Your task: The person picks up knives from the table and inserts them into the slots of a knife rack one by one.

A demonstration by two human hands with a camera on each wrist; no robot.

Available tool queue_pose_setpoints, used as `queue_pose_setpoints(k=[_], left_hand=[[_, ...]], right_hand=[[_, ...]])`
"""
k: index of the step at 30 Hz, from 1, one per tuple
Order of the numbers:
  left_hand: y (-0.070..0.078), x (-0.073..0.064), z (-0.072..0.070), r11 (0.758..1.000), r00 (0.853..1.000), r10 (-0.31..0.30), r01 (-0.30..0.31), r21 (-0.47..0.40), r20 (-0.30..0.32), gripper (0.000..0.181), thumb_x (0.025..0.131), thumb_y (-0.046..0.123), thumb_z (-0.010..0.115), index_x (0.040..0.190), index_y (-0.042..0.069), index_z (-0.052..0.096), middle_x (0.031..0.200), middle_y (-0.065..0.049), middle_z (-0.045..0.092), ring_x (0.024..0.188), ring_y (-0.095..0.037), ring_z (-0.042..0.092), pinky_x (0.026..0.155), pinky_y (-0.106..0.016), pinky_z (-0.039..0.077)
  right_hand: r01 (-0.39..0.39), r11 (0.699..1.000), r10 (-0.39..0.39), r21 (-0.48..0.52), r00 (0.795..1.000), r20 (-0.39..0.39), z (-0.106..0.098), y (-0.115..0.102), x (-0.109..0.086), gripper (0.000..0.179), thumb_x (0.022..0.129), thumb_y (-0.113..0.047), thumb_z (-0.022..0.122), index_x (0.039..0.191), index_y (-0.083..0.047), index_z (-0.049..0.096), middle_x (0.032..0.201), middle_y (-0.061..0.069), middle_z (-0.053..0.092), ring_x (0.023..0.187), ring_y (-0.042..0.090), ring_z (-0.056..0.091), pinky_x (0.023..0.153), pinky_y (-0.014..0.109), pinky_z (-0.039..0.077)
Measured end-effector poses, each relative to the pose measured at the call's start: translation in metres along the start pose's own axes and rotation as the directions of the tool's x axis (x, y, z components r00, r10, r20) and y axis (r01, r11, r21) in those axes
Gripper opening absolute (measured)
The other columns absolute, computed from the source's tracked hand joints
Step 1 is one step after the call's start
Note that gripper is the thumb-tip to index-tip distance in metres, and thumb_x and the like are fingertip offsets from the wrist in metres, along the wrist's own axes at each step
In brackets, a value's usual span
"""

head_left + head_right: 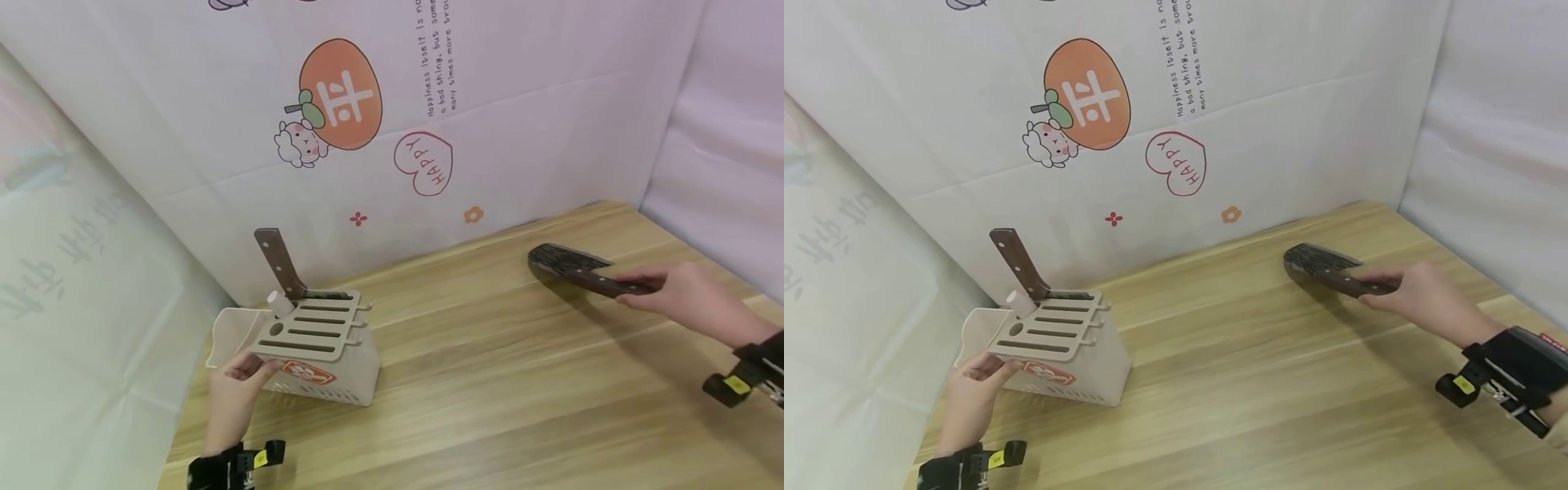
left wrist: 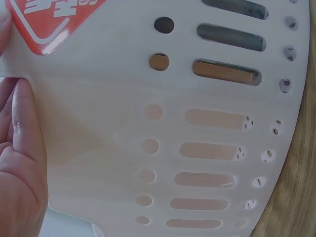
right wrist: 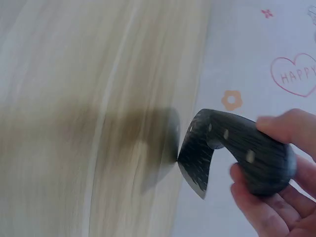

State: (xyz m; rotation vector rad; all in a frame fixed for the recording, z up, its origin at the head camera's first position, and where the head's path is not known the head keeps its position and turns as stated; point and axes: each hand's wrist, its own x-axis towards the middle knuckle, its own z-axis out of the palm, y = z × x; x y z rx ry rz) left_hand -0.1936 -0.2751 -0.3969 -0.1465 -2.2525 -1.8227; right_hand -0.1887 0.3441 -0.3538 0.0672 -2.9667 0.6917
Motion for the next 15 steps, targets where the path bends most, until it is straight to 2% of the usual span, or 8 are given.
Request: queue_pose_setpoints(k=[4,6,9,11,12,13,14,15], left_hand=[[-0.001,-0.001,-0.001,1.0,1.0,0.006,-0.006,0.014,-0.002,0.021,0.085,0.003,0.073,0.104,-0.005,0.067,0.091,-0.005,0.073,0.085,-0.017,0.068,0.076,-0.024,0.054],[-0.001,-0.001,-0.001,1.0,1.0,0.002,-0.001,0.021,-0.009,0.021,0.085,0.004,0.073,0.104,-0.004,0.068,0.089,-0.005,0.073,0.084,-0.017,0.067,0.075,-0.023,0.054],[-0.001,-0.002,-0.002,1.0,1.0,-0.007,0.007,0.016,-0.017,0.022,0.086,0.004,0.073,0.105,-0.004,0.068,0.091,-0.005,0.073,0.086,-0.017,0.067,0.076,-0.023,0.054],[-0.001,-0.003,-0.001,1.0,1.0,-0.007,0.007,0.01,-0.015,0.022,0.086,0.004,0.073,0.106,-0.004,0.067,0.093,-0.005,0.073,0.087,-0.018,0.068,0.077,-0.024,0.054],[-0.001,-0.002,-0.001,1.0,1.0,-0.005,0.005,0.01,-0.012,0.022,0.086,0.004,0.073,0.106,-0.004,0.067,0.093,-0.005,0.073,0.087,-0.018,0.068,0.077,-0.024,0.054],[-0.001,-0.002,-0.001,1.0,1.0,-0.001,0.001,0.008,-0.01,0.023,0.086,0.004,0.073,0.106,-0.004,0.067,0.093,-0.005,0.073,0.087,-0.019,0.068,0.077,-0.025,0.054],[-0.002,-0.001,0.0,1.0,1.0,0.002,-0.002,0.008,-0.004,0.023,0.086,0.005,0.073,0.106,-0.004,0.067,0.093,-0.005,0.073,0.087,-0.019,0.068,0.077,-0.025,0.054],[-0.002,-0.001,0.0,1.0,1.0,0.006,-0.006,0.007,0.0,0.023,0.086,0.005,0.073,0.106,-0.003,0.067,0.093,-0.004,0.073,0.087,-0.019,0.068,0.077,-0.025,0.054]], right_hand=[[-0.034,0.998,0.038,0.047,0.995,-0.096,-0.004,0.003,0.005,0.054,0.088,-0.043,0.071,0.123,-0.003,0.063,0.121,0.033,0.057,0.1,0.046,0.056,0.068,0.047,0.05],[-0.067,0.993,0.079,0.095,0.988,-0.131,-0.006,0.004,0.009,0.056,0.088,-0.047,0.069,0.125,-0.006,0.062,0.123,0.025,0.059,0.1,0.034,0.058,0.07,0.039,0.05],[-0.1,0.969,0.138,0.228,0.978,-0.156,-0.007,0.008,0.013,0.056,0.088,-0.05,0.068,0.128,-0.012,0.058,0.119,-0.002,0.062,0.1,0.007,0.054,0.073,0.023,0.046],[-0.104,0.941,0.168,0.321,0.969,-0.179,-0.006,0.008,0.015,0.054,0.088,-0.048,0.068,0.13,-0.017,0.056,0.117,-0.016,0.059,0.101,-0.004,0.049,0.068,0.01,0.04],[-0.099,0.918,0.18,0.384,0.967,-0.18,-0.006,0.008,0.017,0.053,0.088,-0.046,0.068,0.132,-0.02,0.053,0.117,-0.02,0.056,0.101,-0.009,0.048,0.069,0.007,0.04],[-0.074,0.87,0.182,0.488,0.967,-0.179,-0.005,0.008,0.019,0.05,0.09,-0.04,0.069,0.133,-0.021,0.052,0.12,-0.02,0.056,0.104,-0.009,0.049,0.069,0.006,0.04],[-0.026,0.783,0.177,0.622,0.967,-0.182,-0.004,0.006,0.022,0.046,0.092,-0.03,0.068,0.134,-0.02,0.051,0.123,-0.015,0.057,0.107,-0.006,0.051,0.072,0.007,0.043],[0.033,0.663,0.164,0.748,0.968,-0.188,-0.003,0.004,0.025,0.043,0.094,-0.021,0.066,0.134,-0.019,0.05,0.125,-0.01,0.057,0.108,-0.003,0.053,0.075,0.009,0.046]])
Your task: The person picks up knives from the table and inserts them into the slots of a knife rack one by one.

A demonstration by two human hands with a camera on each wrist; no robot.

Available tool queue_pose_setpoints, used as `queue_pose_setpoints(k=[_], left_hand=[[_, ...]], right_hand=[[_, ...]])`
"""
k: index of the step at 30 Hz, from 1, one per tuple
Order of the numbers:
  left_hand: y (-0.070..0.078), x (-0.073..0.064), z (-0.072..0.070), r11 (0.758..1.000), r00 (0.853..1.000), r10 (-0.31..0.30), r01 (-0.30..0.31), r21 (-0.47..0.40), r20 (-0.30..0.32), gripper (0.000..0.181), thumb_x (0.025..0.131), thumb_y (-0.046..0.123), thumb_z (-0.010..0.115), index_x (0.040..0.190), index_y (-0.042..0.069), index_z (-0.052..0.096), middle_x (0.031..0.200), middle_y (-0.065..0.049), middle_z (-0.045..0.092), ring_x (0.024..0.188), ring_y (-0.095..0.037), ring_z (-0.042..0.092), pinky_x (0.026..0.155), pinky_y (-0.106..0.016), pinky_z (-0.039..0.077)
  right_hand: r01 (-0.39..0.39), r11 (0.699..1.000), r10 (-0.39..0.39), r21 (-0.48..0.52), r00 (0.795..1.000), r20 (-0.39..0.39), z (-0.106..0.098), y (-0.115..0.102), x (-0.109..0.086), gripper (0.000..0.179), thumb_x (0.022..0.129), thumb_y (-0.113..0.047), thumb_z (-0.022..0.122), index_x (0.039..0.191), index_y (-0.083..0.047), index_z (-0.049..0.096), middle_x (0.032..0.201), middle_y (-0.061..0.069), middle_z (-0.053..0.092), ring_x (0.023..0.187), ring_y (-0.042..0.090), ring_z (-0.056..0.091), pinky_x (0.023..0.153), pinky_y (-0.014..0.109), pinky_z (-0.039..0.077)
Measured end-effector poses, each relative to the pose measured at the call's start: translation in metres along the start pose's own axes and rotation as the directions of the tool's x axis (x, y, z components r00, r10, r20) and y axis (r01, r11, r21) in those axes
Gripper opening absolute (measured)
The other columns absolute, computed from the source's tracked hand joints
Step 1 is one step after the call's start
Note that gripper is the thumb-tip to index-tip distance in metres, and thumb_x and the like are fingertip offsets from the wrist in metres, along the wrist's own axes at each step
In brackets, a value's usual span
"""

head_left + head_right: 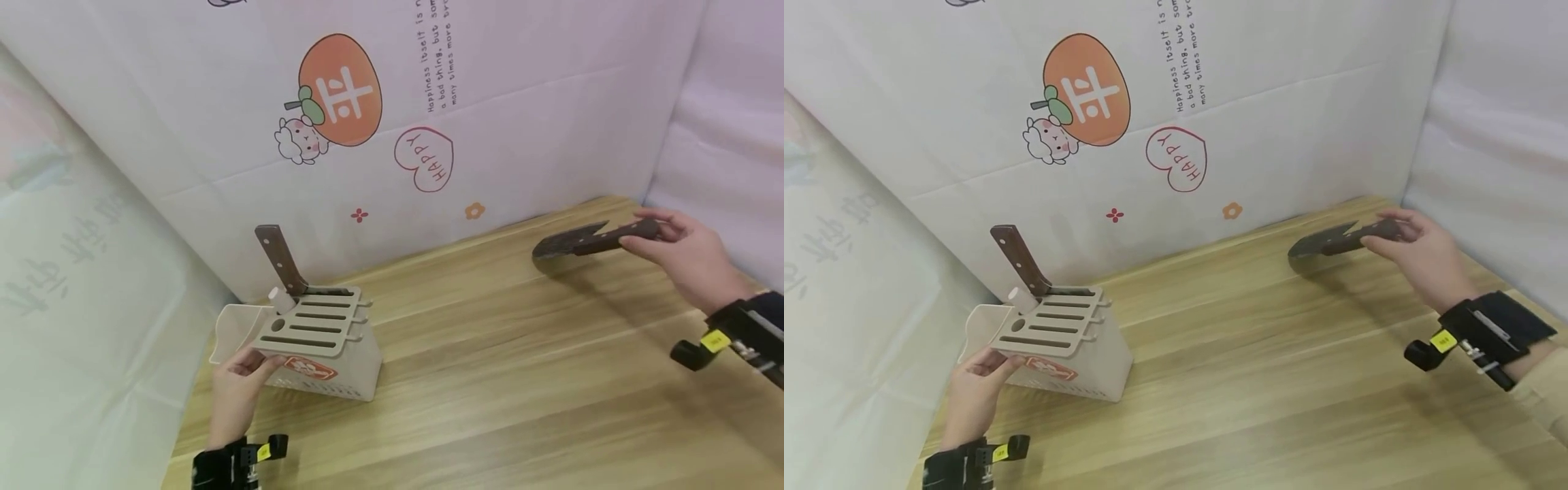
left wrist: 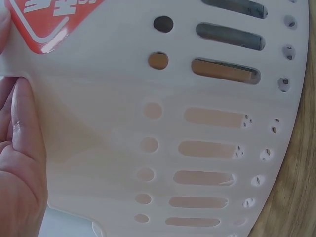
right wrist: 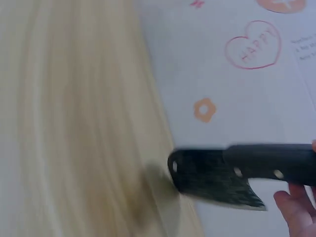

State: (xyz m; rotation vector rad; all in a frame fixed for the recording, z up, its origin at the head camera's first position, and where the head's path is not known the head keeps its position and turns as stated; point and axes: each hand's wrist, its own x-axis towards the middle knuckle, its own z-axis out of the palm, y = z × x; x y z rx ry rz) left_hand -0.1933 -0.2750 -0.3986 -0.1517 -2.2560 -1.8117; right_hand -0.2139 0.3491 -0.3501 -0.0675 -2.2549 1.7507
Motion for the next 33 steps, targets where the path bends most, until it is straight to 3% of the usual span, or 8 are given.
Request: queue_pose_setpoints(k=[2,5,9,12,19,24,29,33], left_hand=[[0.0,0.0,0.0,1.0,1.0,0.003,-0.003,-0.003,0.007,0.024,0.086,0.006,0.073,0.108,-0.003,0.067,0.094,-0.004,0.073,0.088,-0.019,0.068,0.078,-0.025,0.054],[0.0,0.001,-0.001,1.0,1.0,0.01,-0.01,-0.018,0.014,0.026,0.086,0.006,0.073,0.11,-0.003,0.066,0.097,-0.002,0.073,0.092,-0.019,0.067,0.08,-0.024,0.054],[0.0,0.002,-0.002,0.999,1.0,0.014,-0.013,-0.036,0.015,0.028,0.086,0.007,0.073,0.112,-0.002,0.066,0.101,-0.002,0.072,0.095,-0.019,0.067,0.081,-0.025,0.054],[-0.001,0.003,-0.002,0.999,1.0,0.011,-0.01,-0.045,0.02,0.028,0.087,0.008,0.073,0.112,-0.002,0.066,0.101,-0.002,0.073,0.095,-0.019,0.067,0.082,-0.026,0.054],[-0.001,0.004,-0.004,0.996,0.999,0.037,-0.034,-0.079,0.034,0.025,0.086,0.005,0.073,0.109,-0.003,0.067,0.098,-0.003,0.073,0.092,-0.02,0.067,0.081,-0.027,0.054],[-0.001,0.006,-0.004,0.996,0.998,0.049,-0.046,-0.075,0.033,0.025,0.086,0.006,0.073,0.109,-0.003,0.067,0.098,-0.004,0.073,0.092,-0.021,0.067,0.081,-0.027,0.054],[0.0,0.007,-0.004,0.997,0.998,0.045,-0.043,-0.063,0.036,0.026,0.086,0.009,0.074,0.109,-0.001,0.067,0.1,-0.003,0.073,0.094,-0.021,0.067,0.083,-0.027,0.053],[-0.002,0.007,-0.002,0.996,0.999,0.04,-0.039,-0.078,0.021,0.025,0.086,0.006,0.074,0.109,-0.002,0.068,0.1,-0.004,0.073,0.095,-0.021,0.067,0.084,-0.027,0.053]], right_hand=[[0.023,0.924,-0.031,0.382,0.999,0.016,0.008,-0.001,0.006,0.038,0.094,-0.001,0.059,0.13,-0.012,0.052,0.123,0.001,0.061,0.106,0.007,0.06,0.079,0.018,0.052],[0.035,0.652,-0.077,0.757,0.997,0.021,0.022,-0.005,0.017,0.031,0.091,0.019,0.05,0.118,0.003,0.055,0.109,0.011,0.064,0.1,0.021,0.065,0.081,0.036,0.055],[0.03,0.473,-0.068,0.881,0.998,0.002,0.036,-0.014,0.027,0.026,0.093,0.017,0.047,0.115,0.007,0.056,0.111,0.012,0.06,0.105,0.023,0.063,0.079,0.044,0.056],[0.031,0.414,-0.053,0.91,0.999,-0.01,0.043,-0.019,0.032,0.029,0.093,0.017,0.047,0.119,0.008,0.056,0.111,0.012,0.06,0.105,0.023,0.062,0.076,0.045,0.057],[0.03,0.464,-0.043,0.885,0.999,-0.012,0.054,-0.029,0.034,0.028,0.092,0.014,0.052,0.118,0.008,0.061,0.11,0.014,0.068,0.099,0.025,0.066,0.073,0.043,0.056],[0.054,0.641,-0.172,0.765,0.982,0.075,0.066,-0.04,0.03,0.034,0.093,0.013,0.051,0.125,0.006,0.057,0.118,0.014,0.066,0.108,0.022,0.062,0.078,0.037,0.055],[0.207,0.831,-0.328,0.517,0.932,0.154,0.083,-0.061,0.022,0.049,0.091,0.012,0.056,0.138,0.001,0.047,0.124,0.009,0.064,0.113,0.016,0.059,0.079,0.029,0.053],[0.295,0.898,-0.374,0.327,0.902,0.214,0.097,-0.083,0.016,0.053,0.093,0.004,0.06,0.142,-0.007,0.044,0.127,0.004,0.062,0.111,0.012,0.06,0.077,0.025,0.054]])
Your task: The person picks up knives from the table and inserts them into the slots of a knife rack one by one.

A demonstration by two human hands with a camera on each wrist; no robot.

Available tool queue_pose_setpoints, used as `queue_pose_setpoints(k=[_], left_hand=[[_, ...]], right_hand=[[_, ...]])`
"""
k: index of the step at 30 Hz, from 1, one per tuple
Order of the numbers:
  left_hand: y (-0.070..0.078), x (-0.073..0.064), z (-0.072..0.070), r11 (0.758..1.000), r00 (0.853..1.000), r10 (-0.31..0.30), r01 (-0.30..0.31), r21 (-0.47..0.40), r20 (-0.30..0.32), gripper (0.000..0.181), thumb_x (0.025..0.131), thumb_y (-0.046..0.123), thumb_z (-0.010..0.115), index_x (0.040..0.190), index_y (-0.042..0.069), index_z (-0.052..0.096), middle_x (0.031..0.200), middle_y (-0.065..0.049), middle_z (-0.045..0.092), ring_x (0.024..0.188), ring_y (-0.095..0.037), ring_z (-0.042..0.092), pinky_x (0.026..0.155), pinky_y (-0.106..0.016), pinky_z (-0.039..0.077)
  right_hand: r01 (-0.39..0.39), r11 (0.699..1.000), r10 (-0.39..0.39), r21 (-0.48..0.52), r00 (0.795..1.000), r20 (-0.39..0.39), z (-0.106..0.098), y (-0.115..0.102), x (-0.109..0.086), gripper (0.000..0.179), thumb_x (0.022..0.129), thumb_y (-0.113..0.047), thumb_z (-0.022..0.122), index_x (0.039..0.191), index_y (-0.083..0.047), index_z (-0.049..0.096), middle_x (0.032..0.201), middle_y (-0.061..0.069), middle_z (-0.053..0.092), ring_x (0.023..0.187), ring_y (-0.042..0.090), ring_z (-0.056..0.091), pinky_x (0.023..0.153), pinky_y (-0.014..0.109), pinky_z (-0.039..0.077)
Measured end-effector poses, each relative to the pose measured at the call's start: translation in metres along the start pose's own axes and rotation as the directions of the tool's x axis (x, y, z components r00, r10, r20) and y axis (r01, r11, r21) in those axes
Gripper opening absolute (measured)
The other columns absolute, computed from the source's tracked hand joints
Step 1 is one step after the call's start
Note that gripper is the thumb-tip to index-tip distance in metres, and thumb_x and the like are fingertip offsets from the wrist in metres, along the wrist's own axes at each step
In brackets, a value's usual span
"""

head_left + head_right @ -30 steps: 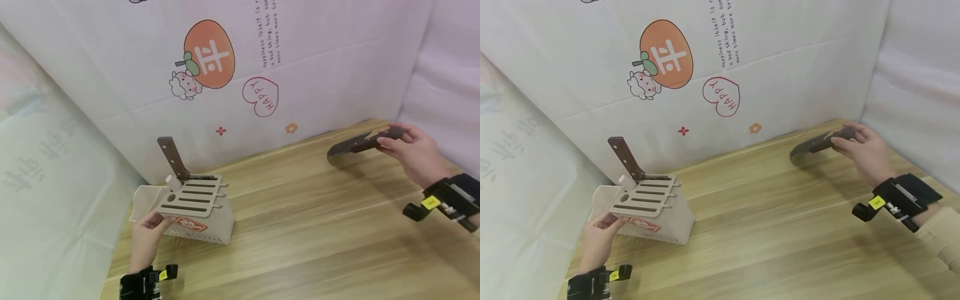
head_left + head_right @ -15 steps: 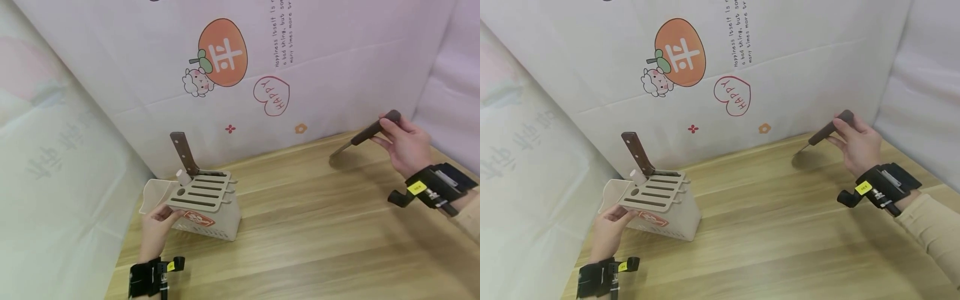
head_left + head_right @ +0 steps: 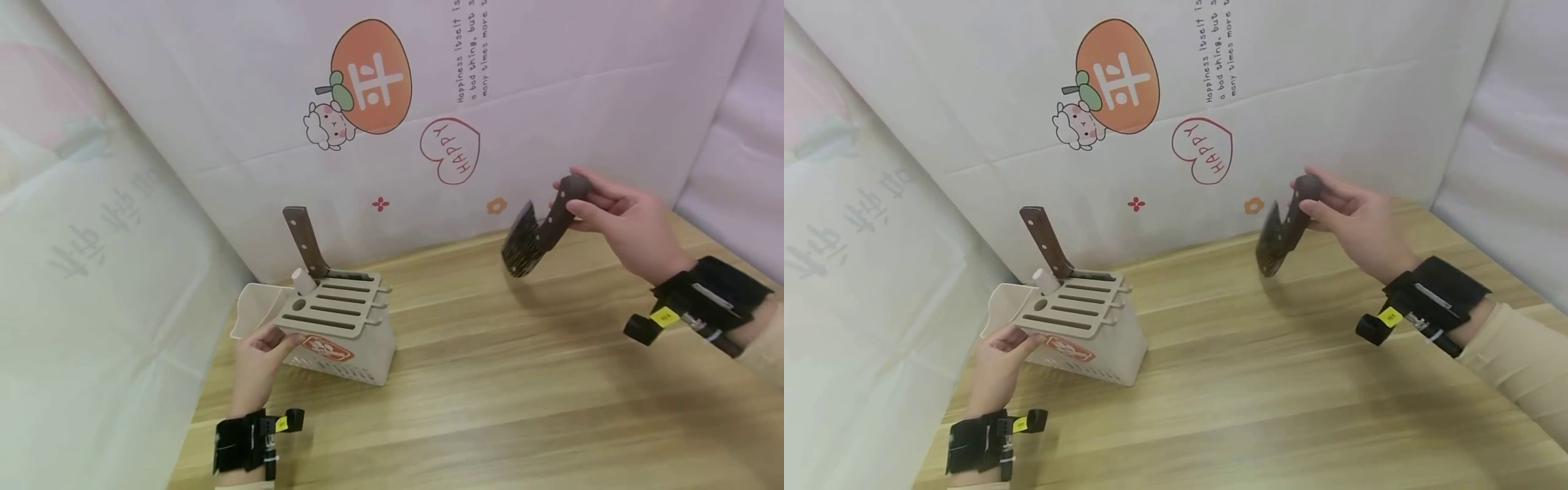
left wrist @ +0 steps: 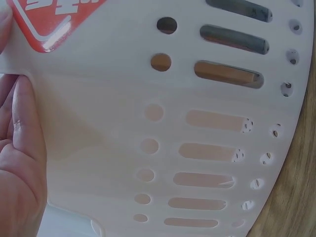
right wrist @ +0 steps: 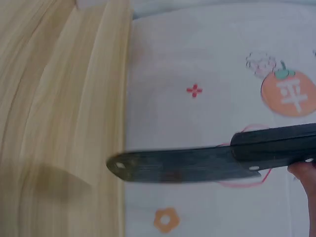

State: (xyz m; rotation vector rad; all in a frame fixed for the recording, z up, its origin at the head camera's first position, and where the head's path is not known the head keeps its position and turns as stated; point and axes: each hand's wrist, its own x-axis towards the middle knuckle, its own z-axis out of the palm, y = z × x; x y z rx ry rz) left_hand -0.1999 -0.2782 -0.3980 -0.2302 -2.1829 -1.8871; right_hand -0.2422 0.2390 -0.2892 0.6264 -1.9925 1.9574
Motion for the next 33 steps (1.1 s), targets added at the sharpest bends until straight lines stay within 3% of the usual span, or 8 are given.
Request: queue_pose_setpoints(k=[3,8,13,18,29,33], left_hand=[[0.0,-0.001,0.001,1.0,1.0,0.003,-0.003,-0.014,-0.01,0.025,0.085,0.004,0.074,0.108,-0.003,0.067,0.1,-0.004,0.073,0.094,-0.021,0.067,0.084,-0.028,0.053],[-0.002,-0.001,0.004,1.0,1.0,0.008,-0.008,-0.018,-0.005,0.026,0.085,0.004,0.074,0.11,-0.002,0.067,0.102,-0.005,0.072,0.096,-0.023,0.067,0.085,-0.028,0.053],[-0.002,0.001,0.006,1.0,1.0,-0.003,0.003,-0.005,-0.001,0.028,0.085,0.007,0.074,0.111,0.0,0.067,0.105,-0.006,0.072,0.098,-0.023,0.066,0.085,-0.029,0.053],[-0.003,0.003,0.007,1.0,1.0,0.008,-0.008,-0.012,0.012,0.027,0.085,0.007,0.074,0.11,-0.001,0.067,0.102,-0.005,0.072,0.095,-0.023,0.066,0.084,-0.029,0.053],[-0.001,0.003,0.008,0.999,0.998,0.039,-0.039,0.002,0.042,0.026,0.087,0.007,0.072,0.111,-0.002,0.067,0.099,-0.005,0.072,0.092,-0.022,0.067,0.084,-0.028,0.053],[-0.002,0.005,0.009,0.999,0.998,0.048,-0.048,0.002,0.037,0.024,0.088,0.007,0.071,0.11,-0.001,0.067,0.101,-0.006,0.072,0.094,-0.022,0.067,0.084,-0.028,0.053]], right_hand=[[0.034,0.999,-0.034,0.009,0.999,0.035,0.014,-0.013,0.006,0.051,0.094,0.003,0.058,0.142,-0.006,0.044,0.127,0.006,0.063,0.108,0.015,0.062,0.076,0.027,0.054],[0.096,0.981,-0.111,0.171,0.991,0.078,0.033,-0.036,0.015,0.048,0.095,0.009,0.052,0.141,0.002,0.042,0.126,0.012,0.062,0.106,0.021,0.063,0.077,0.031,0.054],[0.183,0.909,-0.229,0.374,0.97,0.082,0.048,-0.053,0.02,0.046,0.094,0.017,0.043,0.139,0.013,0.036,0.124,0.024,0.06,0.103,0.031,0.064,0.079,0.036,0.054],[0.251,0.837,-0.337,0.486,0.937,0.096,0.061,-0.067,0.027,0.045,0.093,0.021,0.04,0.138,0.018,0.033,0.122,0.031,0.057,0.104,0.038,0.062,0.082,0.039,0.053],[0.281,0.767,-0.412,0.577,0.905,0.108,0.091,-0.086,0.037,0.044,0.093,0.018,0.045,0.136,0.017,0.036,0.12,0.034,0.055,0.102,0.042,0.061,0.083,0.044,0.052],[0.261,0.762,-0.412,0.593,0.902,0.132,0.109,-0.085,0.038,0.043,0.096,0.011,0.048,0.138,0.011,0.039,0.124,0.032,0.052,0.105,0.039,0.06,0.087,0.043,0.052]])
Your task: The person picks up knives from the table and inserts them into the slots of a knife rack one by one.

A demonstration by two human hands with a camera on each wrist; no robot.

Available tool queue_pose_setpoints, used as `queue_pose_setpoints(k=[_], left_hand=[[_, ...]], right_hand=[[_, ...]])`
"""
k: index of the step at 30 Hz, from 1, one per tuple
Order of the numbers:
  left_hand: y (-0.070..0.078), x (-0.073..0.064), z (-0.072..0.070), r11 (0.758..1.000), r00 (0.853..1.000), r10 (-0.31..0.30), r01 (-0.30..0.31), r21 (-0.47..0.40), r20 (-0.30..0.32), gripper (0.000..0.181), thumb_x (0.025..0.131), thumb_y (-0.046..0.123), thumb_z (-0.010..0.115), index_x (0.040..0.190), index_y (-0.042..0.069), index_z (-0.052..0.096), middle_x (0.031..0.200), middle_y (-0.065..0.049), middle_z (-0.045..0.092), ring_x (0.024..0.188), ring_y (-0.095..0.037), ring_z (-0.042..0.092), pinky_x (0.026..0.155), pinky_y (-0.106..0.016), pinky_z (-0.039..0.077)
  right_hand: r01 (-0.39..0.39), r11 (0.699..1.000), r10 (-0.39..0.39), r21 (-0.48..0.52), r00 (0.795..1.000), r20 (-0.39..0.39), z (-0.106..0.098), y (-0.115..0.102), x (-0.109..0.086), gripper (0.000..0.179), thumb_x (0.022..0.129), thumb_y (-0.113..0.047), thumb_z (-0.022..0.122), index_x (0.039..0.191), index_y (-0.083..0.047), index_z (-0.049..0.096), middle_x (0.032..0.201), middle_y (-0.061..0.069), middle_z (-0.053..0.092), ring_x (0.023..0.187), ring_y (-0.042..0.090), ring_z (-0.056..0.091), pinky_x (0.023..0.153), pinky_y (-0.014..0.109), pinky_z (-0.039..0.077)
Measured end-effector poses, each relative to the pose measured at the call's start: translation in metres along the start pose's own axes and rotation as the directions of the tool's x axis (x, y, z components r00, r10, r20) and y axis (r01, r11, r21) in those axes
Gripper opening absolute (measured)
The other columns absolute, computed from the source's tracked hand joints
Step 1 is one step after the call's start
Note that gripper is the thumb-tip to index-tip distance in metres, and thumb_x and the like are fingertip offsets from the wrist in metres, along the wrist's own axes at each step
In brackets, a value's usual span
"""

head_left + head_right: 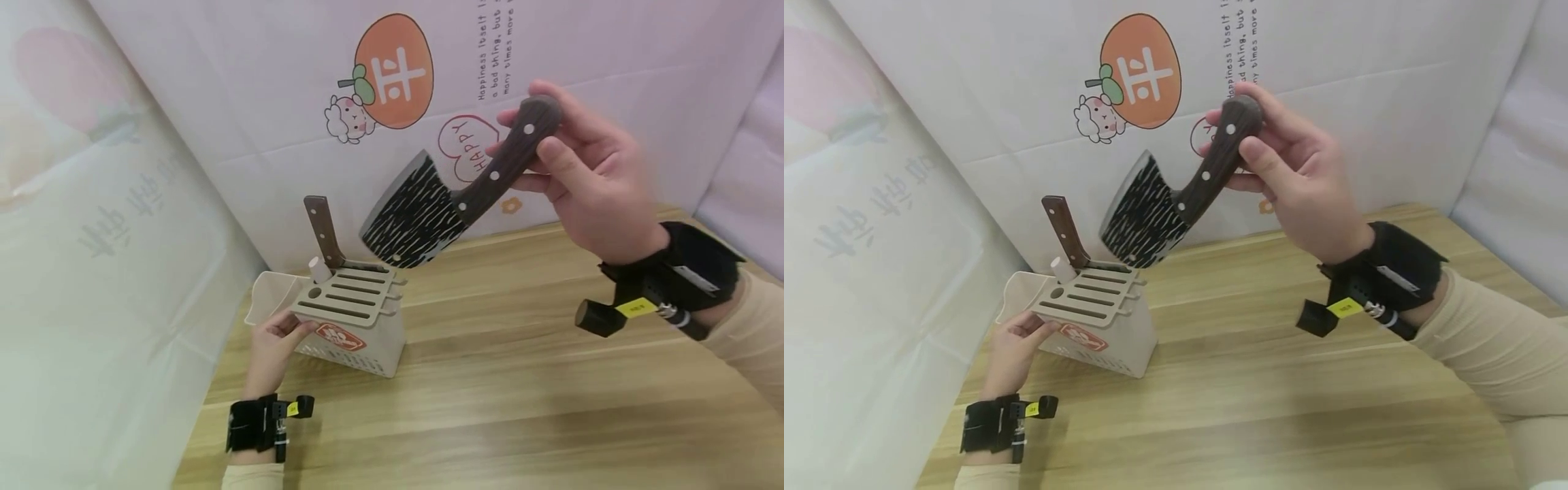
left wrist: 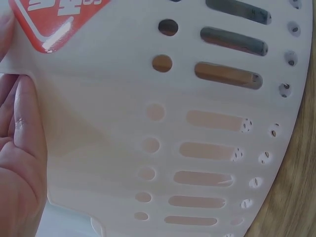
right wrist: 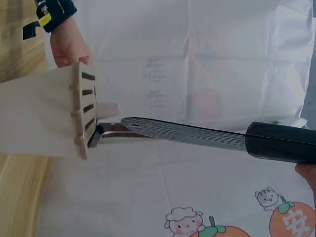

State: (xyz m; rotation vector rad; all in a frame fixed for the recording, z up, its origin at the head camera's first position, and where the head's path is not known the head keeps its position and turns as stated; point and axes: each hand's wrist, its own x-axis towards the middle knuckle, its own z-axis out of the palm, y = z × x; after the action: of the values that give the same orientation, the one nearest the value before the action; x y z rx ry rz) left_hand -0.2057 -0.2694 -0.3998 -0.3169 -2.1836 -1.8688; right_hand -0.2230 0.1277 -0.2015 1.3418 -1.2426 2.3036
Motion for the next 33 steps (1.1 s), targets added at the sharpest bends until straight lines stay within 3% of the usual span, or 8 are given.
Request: queue_pose_setpoints(k=[4,9,16,20,27,31,33], left_hand=[[0.0,0.001,-0.001,1.0,1.0,-0.01,0.01,-0.002,0.003,0.025,0.088,0.011,0.073,0.11,0.002,0.068,0.103,-0.007,0.072,0.096,-0.025,0.066,0.085,-0.031,0.053],[-0.002,0.004,0.001,1.0,1.0,0.003,-0.003,0.003,0.012,0.025,0.087,0.011,0.073,0.109,0.0,0.068,0.101,-0.008,0.072,0.093,-0.023,0.067,0.084,-0.029,0.054],[-0.001,0.004,-0.001,1.0,1.0,0.008,-0.009,0.01,0.009,0.021,0.087,0.012,0.073,0.104,0.0,0.068,0.093,-0.005,0.072,0.087,-0.021,0.067,0.081,-0.028,0.054],[-0.001,0.003,-0.005,1.0,1.0,0.016,-0.016,0.002,0.005,0.02,0.088,0.01,0.072,0.103,-0.002,0.068,0.091,-0.003,0.072,0.085,-0.019,0.066,0.079,-0.027,0.054],[-0.004,0.002,-0.006,0.998,1.0,0.02,-0.019,-0.053,0.009,0.023,0.087,0.006,0.071,0.108,-0.003,0.067,0.095,-0.003,0.072,0.089,-0.02,0.067,0.082,-0.029,0.054],[-0.003,0.001,-0.005,0.999,1.0,0.031,-0.031,0.024,0.004,0.014,0.087,0.014,0.073,0.093,0.002,0.068,0.074,-0.009,0.062,0.068,-0.013,0.057,0.065,-0.022,0.049],[-0.002,0.001,-0.005,0.998,0.999,0.034,-0.033,0.058,-0.004,0.015,0.087,0.017,0.074,0.086,0.004,0.067,0.068,-0.015,0.054,0.061,-0.014,0.048,0.058,-0.023,0.044]], right_hand=[[-0.024,0.999,0.025,-0.021,0.999,0.029,0.015,0.016,0.0,0.043,0.098,0.005,0.049,0.14,0.006,0.04,0.126,0.029,0.051,0.108,0.037,0.059,0.087,0.037,0.053],[-0.061,0.997,0.063,-0.036,0.996,0.066,0.029,0.035,-0.002,0.043,0.099,0.003,0.049,0.141,0.004,0.04,0.125,0.026,0.053,0.108,0.036,0.06,0.089,0.04,0.051],[-0.149,0.968,0.168,-0.204,0.983,0.078,0.042,0.051,-0.004,0.045,0.1,0.004,0.042,0.145,0.001,0.036,0.128,0.02,0.055,0.108,0.033,0.061,0.087,0.039,0.052],[-0.169,0.945,0.207,-0.281,0.972,0.11,0.055,0.056,0.007,0.047,0.099,0.007,0.039,0.145,-0.002,0.037,0.13,0.022,0.054,0.108,0.034,0.06,0.087,0.04,0.053],[-0.127,0.903,0.241,-0.41,0.941,0.239,0.077,0.062,0.038,0.047,0.1,0.007,0.042,0.146,-0.002,0.037,0.13,0.021,0.056,0.108,0.032,0.061,0.088,0.042,0.053],[-0.176,0.887,0.302,-0.426,0.92,0.249,0.074,0.065,0.039,0.048,0.1,0.008,0.042,0.146,-0.001,0.035,0.133,0.021,0.054,0.108,0.031,0.061,0.087,0.042,0.053],[-0.223,0.877,0.352,-0.425,0.9,0.255,0.074,0.07,0.034,0.049,0.099,0.007,0.041,0.147,-0.001,0.033,0.136,0.021,0.052,0.111,0.031,0.06,0.088,0.04,0.053]])
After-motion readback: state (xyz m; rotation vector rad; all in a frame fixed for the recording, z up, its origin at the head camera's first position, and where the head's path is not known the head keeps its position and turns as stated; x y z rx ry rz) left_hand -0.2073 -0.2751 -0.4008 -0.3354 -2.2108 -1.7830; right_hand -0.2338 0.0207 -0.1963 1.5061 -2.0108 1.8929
